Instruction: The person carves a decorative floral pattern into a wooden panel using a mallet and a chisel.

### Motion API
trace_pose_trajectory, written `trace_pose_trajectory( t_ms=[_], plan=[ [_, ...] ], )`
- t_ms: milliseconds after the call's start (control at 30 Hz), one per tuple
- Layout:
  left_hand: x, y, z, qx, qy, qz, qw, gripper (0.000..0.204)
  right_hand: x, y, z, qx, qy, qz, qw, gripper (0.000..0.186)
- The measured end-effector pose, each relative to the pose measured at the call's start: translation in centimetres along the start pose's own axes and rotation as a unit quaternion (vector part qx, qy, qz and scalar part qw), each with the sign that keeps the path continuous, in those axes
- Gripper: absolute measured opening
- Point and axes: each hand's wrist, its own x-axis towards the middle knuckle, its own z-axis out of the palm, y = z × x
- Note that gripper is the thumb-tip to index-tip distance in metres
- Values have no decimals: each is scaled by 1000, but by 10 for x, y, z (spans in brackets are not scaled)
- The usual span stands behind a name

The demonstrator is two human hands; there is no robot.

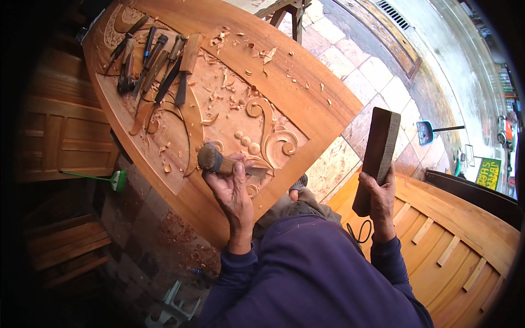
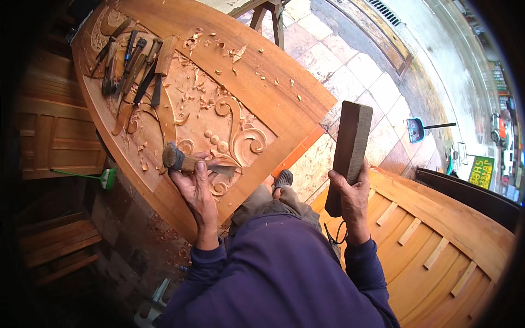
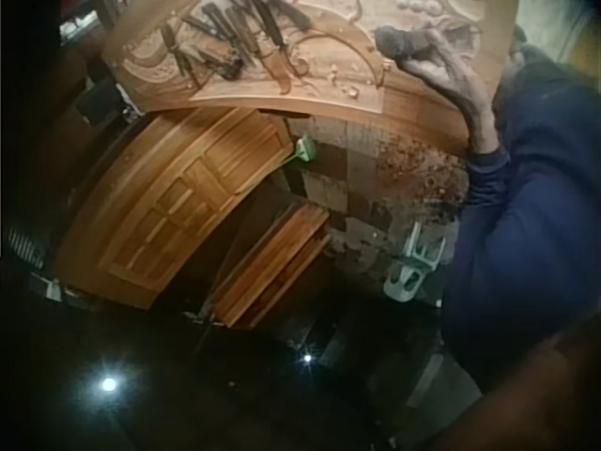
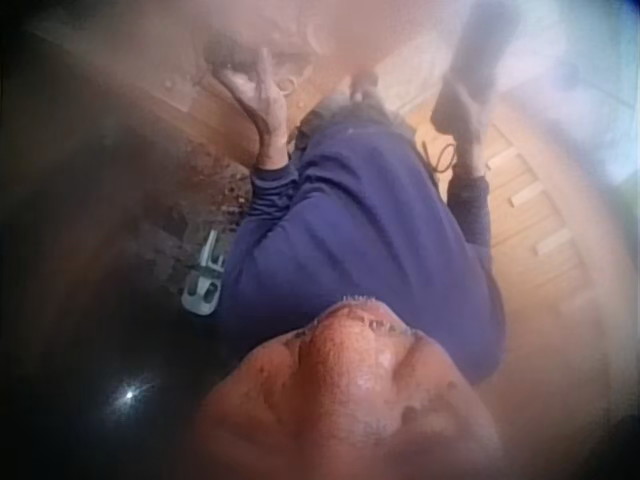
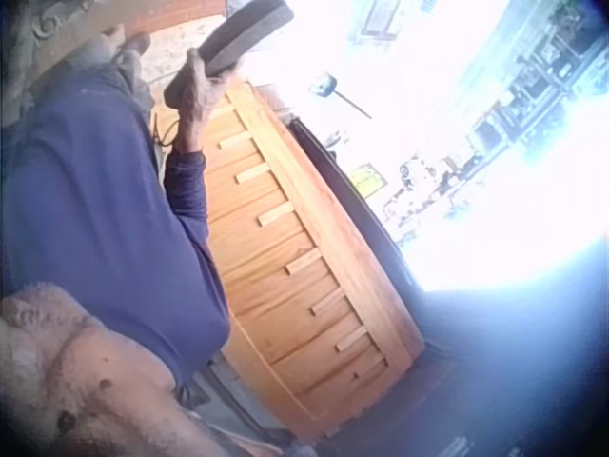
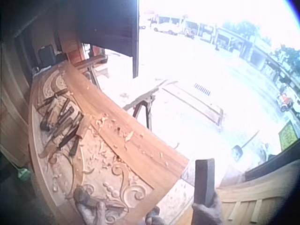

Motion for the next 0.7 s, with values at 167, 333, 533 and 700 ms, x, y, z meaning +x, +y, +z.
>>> trace_pose_trajectory(
  t_ms=[167, 333, 533, 700],
  plan=[
    [32, -5, 13, -90, 54, -84, 991, 53, 15, -43, 27, -63, -45, -42, 996, 72],
    [35, -20, 20, -169, 166, -67, 969, 39, 30, -88, 80, -18, -105, -125, 986, 76],
    [0, -32, 16, -192, 153, -111, 963, 28, 33, -115, 124, -13, -172, -113, 979, 82],
    [-5, -38, 25, -236, 177, -95, 951, 29, 34, -125, 159, -13, -234, -119, 965, 90]
  ],
)
